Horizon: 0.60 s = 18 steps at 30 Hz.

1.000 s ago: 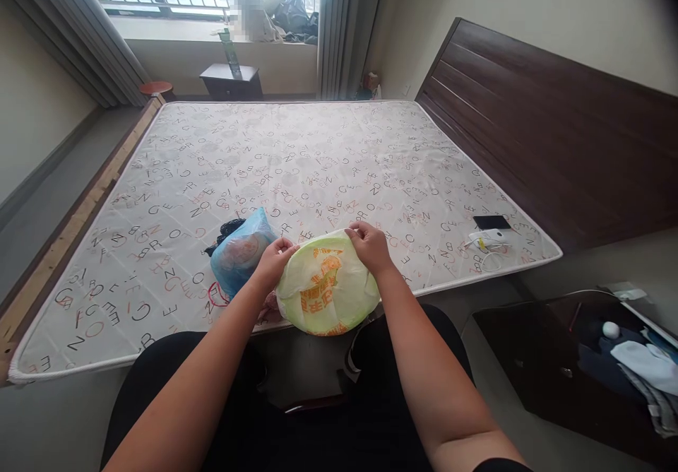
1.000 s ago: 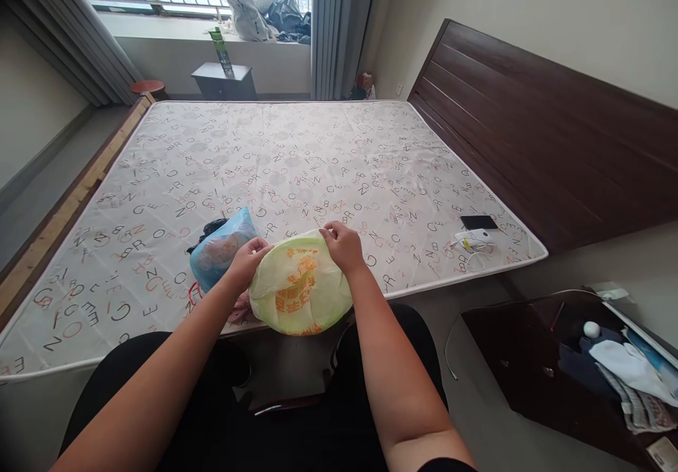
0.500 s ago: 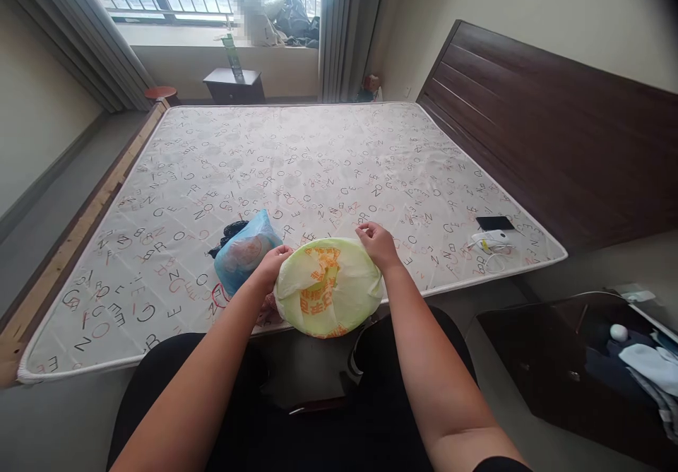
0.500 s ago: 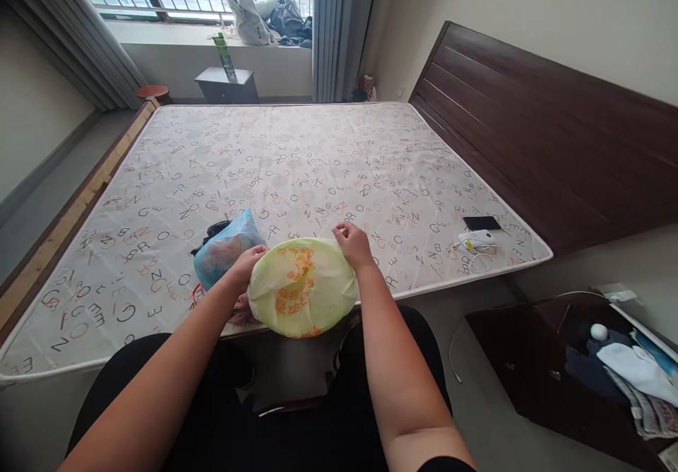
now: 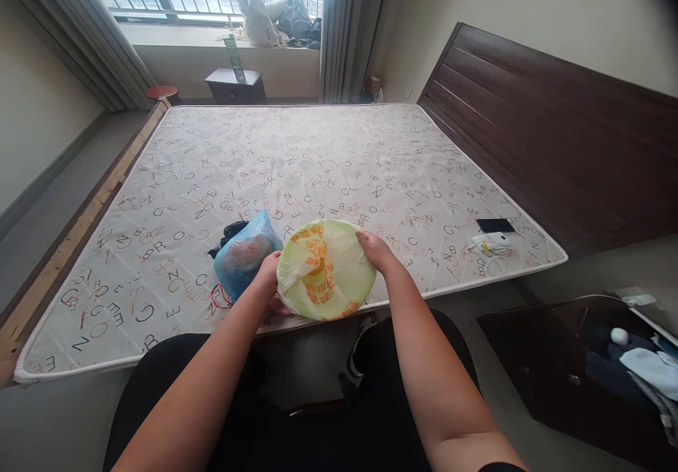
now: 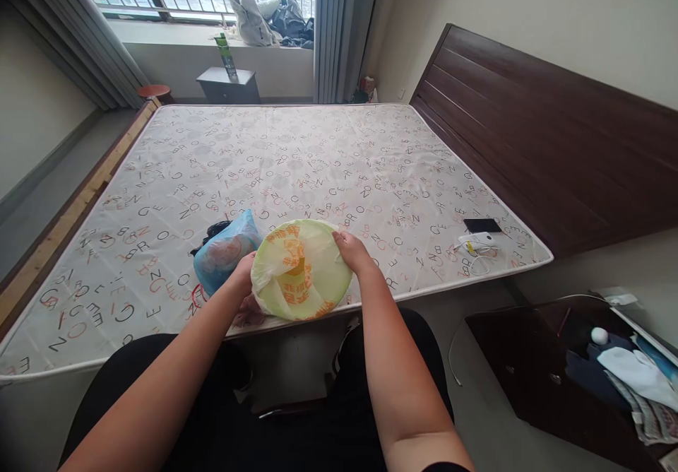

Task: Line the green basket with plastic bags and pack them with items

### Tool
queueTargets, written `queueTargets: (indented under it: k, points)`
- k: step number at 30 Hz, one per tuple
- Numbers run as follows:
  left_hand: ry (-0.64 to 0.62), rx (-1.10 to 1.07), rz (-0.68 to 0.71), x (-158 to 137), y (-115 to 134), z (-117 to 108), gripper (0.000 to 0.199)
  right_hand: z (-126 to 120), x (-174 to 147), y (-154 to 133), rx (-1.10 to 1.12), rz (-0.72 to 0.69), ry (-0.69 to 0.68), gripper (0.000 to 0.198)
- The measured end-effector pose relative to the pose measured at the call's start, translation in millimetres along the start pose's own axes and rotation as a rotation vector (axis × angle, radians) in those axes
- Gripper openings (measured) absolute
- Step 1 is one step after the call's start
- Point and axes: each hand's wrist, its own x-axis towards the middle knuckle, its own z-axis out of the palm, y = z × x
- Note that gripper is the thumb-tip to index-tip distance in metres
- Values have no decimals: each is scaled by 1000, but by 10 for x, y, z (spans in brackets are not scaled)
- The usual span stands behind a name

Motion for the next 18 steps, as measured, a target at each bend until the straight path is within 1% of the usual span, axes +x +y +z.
queueTargets:
  k: [2,5,8,11,13,14,16,17,18]
  points:
    - [-8,67,2,2,-10,-7,32,17,15,29,-9,35,44,58]
    - [39,181,24,32,-10,-37,34,27,32,48,-17,53,186,55]
    - [71,229,37,62,-9,-80,33,16,57,72,3,67,264,49]
    - [62,326,32,63,29,-145,40,-13,86,119,56,100,283,39]
    - [30,415,24,47,103,-199,45,-30,96,149,93,125,281,37]
    - [28,448,28,35,155,-224,44,-35,97,159,107,134,279,37]
    - [77,475,87,1,280,-254,33,-35,95,167,129,149,280,37]
    - [123,463,143,-20,343,-256,30,-31,94,165,138,152,284,37]
    - [164,436,212,-44,401,-246,31,-25,94,159,146,152,286,38]
